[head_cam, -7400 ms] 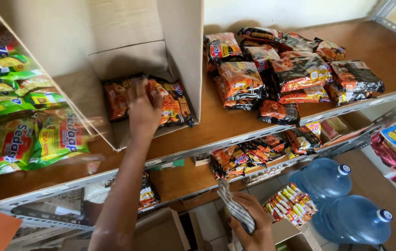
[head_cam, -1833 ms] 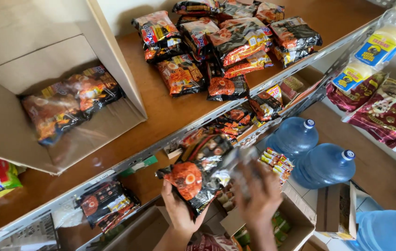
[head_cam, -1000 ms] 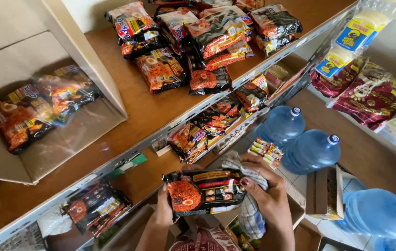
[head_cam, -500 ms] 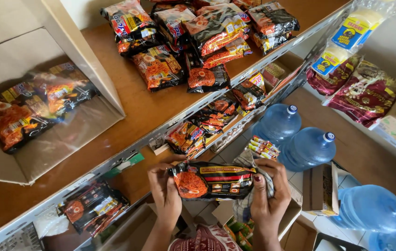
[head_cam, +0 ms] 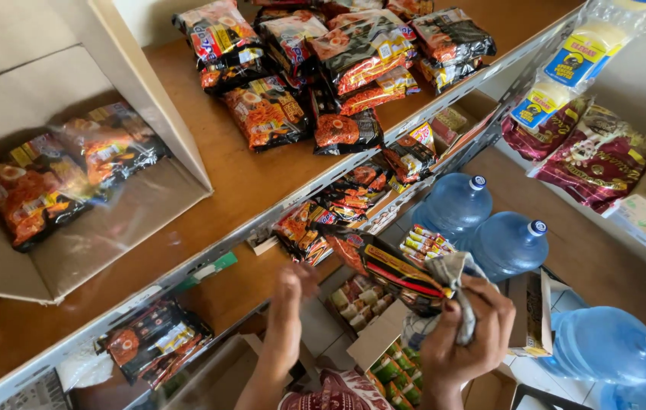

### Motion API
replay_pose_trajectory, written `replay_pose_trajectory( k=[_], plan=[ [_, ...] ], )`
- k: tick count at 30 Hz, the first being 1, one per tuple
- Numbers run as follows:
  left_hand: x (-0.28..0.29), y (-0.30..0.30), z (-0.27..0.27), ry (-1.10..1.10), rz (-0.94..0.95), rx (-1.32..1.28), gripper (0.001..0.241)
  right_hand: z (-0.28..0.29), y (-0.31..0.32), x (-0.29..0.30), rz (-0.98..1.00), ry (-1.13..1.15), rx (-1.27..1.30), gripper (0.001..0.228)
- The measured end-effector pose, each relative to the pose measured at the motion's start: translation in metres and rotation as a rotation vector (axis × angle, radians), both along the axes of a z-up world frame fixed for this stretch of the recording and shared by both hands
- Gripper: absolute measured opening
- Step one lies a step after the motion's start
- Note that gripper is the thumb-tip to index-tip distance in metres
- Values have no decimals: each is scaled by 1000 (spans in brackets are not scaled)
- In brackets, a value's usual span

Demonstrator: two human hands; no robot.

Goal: Wiping down and organizing instant noodle packets on shelves and in boxes.

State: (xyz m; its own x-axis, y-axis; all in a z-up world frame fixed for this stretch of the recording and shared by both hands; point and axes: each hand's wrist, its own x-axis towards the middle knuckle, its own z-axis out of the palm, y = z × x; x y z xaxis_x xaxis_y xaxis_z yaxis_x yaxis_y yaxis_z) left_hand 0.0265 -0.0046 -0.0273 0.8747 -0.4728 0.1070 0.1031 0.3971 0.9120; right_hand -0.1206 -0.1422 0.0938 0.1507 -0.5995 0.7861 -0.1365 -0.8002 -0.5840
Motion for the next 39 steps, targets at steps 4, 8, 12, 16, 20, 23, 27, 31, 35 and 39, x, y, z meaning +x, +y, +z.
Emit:
replay_pose_trajectory(
  k=[4, 8, 12, 16, 20, 23, 27, 31, 35, 39],
  plan=[
    [-27, -14, 56, 439, -454, -147, 73, -32, 6, 0, 21, 83, -200, 15],
    [-23, -14, 62, 712, -570, -383, 86, -45, 14, -3, 136, 152, -366, 21],
    [-21, -8, 48, 777, -556, -524, 83, -50, 18, -16, 474, 265, -477, 29],
    [-15, -10, 57, 833, -468, -448, 82, -74, 9, -27, 622, 313, -567, 28],
    [-13, -8, 63, 852, -354, -328, 85, -66, 4, -38, 590, 252, -329, 18],
    [-19, -7, 43, 810, -355, -297, 86, -36, -7, -35, 276, -36, 124, 29],
    [-33, -10, -61, 817, -445, -301, 86, -1, 7, 3, 284, 218, -66, 30],
    [-14, 4, -97, 856, -600, -547, 90, -2, 47, 24, 466, 380, -453, 35],
    [0, 6, 5, 838, -593, -556, 99, -34, 63, 12, 687, 407, -402, 41],
    [-17, 11, -57, 773, -585, -442, 104, 0, 40, 25, 527, 326, -484, 39]
  ],
)
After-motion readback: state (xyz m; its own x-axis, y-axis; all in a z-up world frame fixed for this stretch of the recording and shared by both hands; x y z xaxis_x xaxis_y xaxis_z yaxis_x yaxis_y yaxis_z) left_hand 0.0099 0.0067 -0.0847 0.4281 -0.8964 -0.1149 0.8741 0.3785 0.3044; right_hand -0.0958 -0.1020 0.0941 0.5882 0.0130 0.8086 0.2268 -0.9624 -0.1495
